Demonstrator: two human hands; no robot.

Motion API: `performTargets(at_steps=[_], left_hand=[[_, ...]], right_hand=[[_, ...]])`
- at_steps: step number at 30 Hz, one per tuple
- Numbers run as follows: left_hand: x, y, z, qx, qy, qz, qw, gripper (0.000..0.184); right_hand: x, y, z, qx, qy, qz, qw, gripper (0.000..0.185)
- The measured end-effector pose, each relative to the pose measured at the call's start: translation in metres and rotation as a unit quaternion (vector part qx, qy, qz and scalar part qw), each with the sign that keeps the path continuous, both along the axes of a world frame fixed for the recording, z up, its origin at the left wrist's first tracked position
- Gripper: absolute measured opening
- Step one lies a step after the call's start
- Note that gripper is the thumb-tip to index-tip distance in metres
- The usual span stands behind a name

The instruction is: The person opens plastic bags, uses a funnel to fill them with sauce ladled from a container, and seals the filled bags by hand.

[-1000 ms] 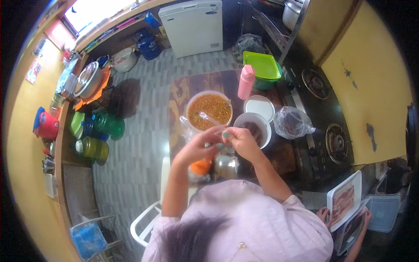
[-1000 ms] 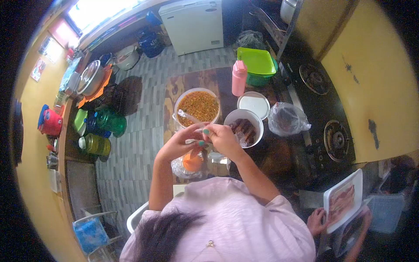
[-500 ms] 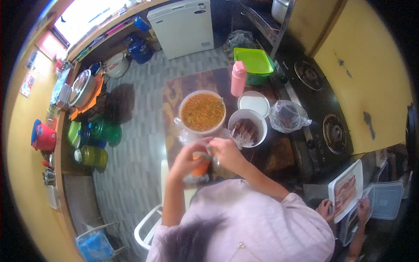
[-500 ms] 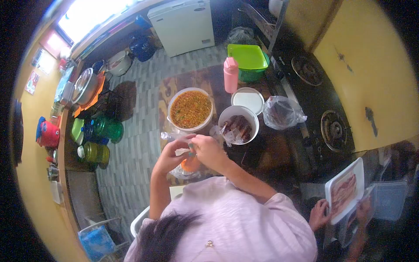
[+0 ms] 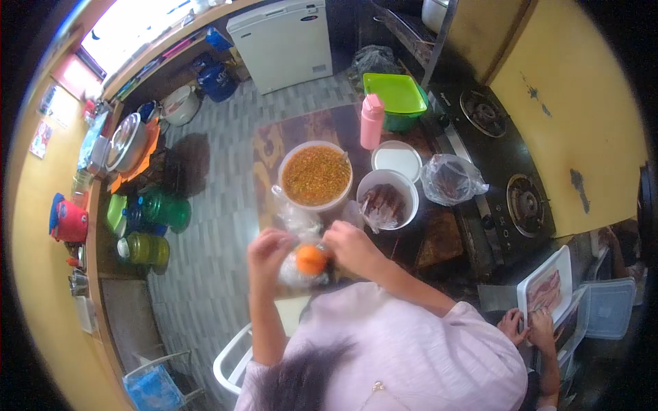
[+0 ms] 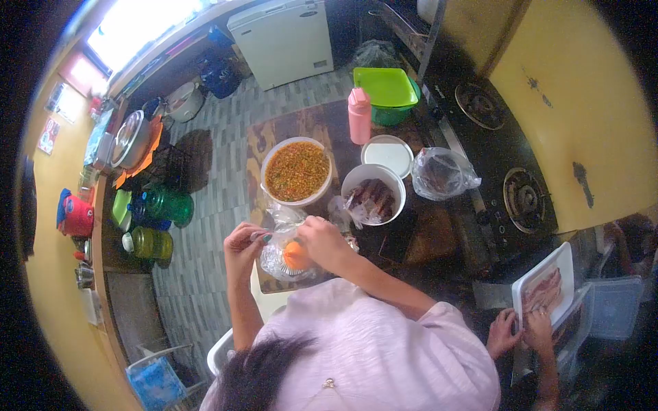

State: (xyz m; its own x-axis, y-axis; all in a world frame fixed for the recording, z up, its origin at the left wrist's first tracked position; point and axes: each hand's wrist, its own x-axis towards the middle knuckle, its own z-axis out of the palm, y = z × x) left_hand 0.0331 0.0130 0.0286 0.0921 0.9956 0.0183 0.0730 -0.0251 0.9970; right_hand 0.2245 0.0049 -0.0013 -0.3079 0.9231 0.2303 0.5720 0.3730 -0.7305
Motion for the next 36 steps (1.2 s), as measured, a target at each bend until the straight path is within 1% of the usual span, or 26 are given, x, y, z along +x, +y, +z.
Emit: performTargets(at_steps=[2,3,5,6,8,9,10,11,12,14,15,17,18,19,20,21,22,23,25,26,29,30,33,34,36], left_hand=[[-0.02,0.003,-0.017,-0.001,-0.018,-0.009,1.0,0.004],[-0.027,0.005,-0.028,-0.002,-0.027,-0.014,1.0,0.006],[-0.027,0.007,-0.045,-0.021,-0.144,-0.03,0.989,0.006],[-0.027,0.007,-0.055,-0.03,-0.202,-0.037,0.978,0.007],[-0.024,0.014,-0.092,-0.102,-0.314,-0.033,0.943,0.011],[-0.017,0.015,-0.102,-0.139,-0.368,-0.031,0.919,0.012],[-0.001,0.011,-0.09,-0.159,-0.377,0.005,0.913,0.018],[0.017,-0.004,-0.059,-0.161,-0.308,-0.003,0.938,0.019],[0.034,-0.026,-0.017,-0.16,-0.239,-0.01,0.958,0.021],[0.048,-0.043,-0.03,-0.141,-0.178,-0.065,0.972,0.026],[0.048,-0.039,-0.091,-0.124,-0.187,-0.113,0.968,0.03],[0.054,-0.035,-0.12,-0.165,-0.307,-0.126,0.929,0.034],[0.058,-0.036,-0.109,-0.222,-0.414,-0.089,0.878,0.034],[0.061,-0.037,-0.093,-0.274,-0.513,-0.049,0.812,0.033],[0.051,-0.034,-0.071,-0.265,-0.39,-0.032,0.881,0.019],[0.045,-0.033,-0.057,-0.143,-0.243,-0.001,0.96,0.015],[0.041,-0.031,-0.046,-0.015,-0.085,0.03,0.996,0.012],[0.037,-0.028,-0.04,0.116,0.075,0.061,0.989,0.01],[0.027,-0.018,-0.036,0.135,0.078,0.086,0.984,0.013],[0.025,-0.015,-0.035,0.145,0.08,0.099,0.981,0.016],[0.03,-0.007,-0.012,0.197,0.125,0.115,0.965,0.019],[0.032,-0.008,-0.013,0.21,0.125,0.114,0.963,0.019],[0.032,-0.008,-0.009,0.306,0.223,0.069,0.923,0.021],[0.027,-0.01,-0.017,0.261,0.23,0.038,0.937,0.022],[0.019,-0.011,-0.021,0.271,0.214,-0.057,0.937,0.024]], right_hand=[[0.002,-0.002,0.007,-0.017,0.044,-0.002,0.999,0.008],[0.002,-0.003,0.014,-0.002,0.067,0.013,0.998,0.007],[0.001,-0.006,0.033,0.028,0.112,0.045,0.992,0.008],[0.0,-0.006,0.039,0.027,0.121,0.08,0.989,0.007],[-0.003,-0.004,0.049,0.026,0.141,0.148,0.979,0.005],[-0.006,-0.003,0.052,-0.026,0.191,0.147,0.97,0.006],[-0.011,-0.002,0.055,-0.079,0.241,0.146,0.956,0.008],[-0.014,-0.001,0.056,-0.131,0.289,0.144,0.937,0.01],[-0.016,-0.001,0.058,-0.15,0.313,0.114,0.931,0.011],[-0.018,0.001,0.06,-0.185,0.359,0.054,0.913,0.014],[-0.016,0.003,0.058,-0.132,0.324,0.022,0.937,0.015],[-0.009,0.008,0.047,-0.024,0.248,-0.044,0.968,0.016],[-0.006,0.009,0.046,-0.054,0.25,-0.072,0.964,0.017],[-0.002,0.009,0.039,-0.017,0.21,-0.076,0.975,0.015],[0.003,0.01,0.028,0.019,0.169,-0.08,0.982,0.013],[0.006,0.013,0.018,0.056,0.127,-0.083,0.987,0.012],[0.005,0.012,0.009,0.026,0.155,-0.092,0.983,0.012],[0.003,0.008,0.006,0.006,0.182,-0.08,0.98,0.012],[0.0,0.005,0.008,-0.034,0.232,-0.051,0.971,0.011],[0.003,0.006,0.011,-0.087,0.246,-0.033,0.965,0.015],[0.004,0.007,0.006,-0.109,0.255,0.074,0.958,0.019],[0.006,0.005,0.015,-0.125,0.231,0.12,0.957,0.019],[0.014,0.003,0.018,-0.102,0.218,0.164,0.957,0.023],[0.02,0.003,0.022,-0.116,0.183,0.199,0.956,0.025],[0.027,0.003,0.02,-0.111,0.153,0.24,0.952,0.026]])
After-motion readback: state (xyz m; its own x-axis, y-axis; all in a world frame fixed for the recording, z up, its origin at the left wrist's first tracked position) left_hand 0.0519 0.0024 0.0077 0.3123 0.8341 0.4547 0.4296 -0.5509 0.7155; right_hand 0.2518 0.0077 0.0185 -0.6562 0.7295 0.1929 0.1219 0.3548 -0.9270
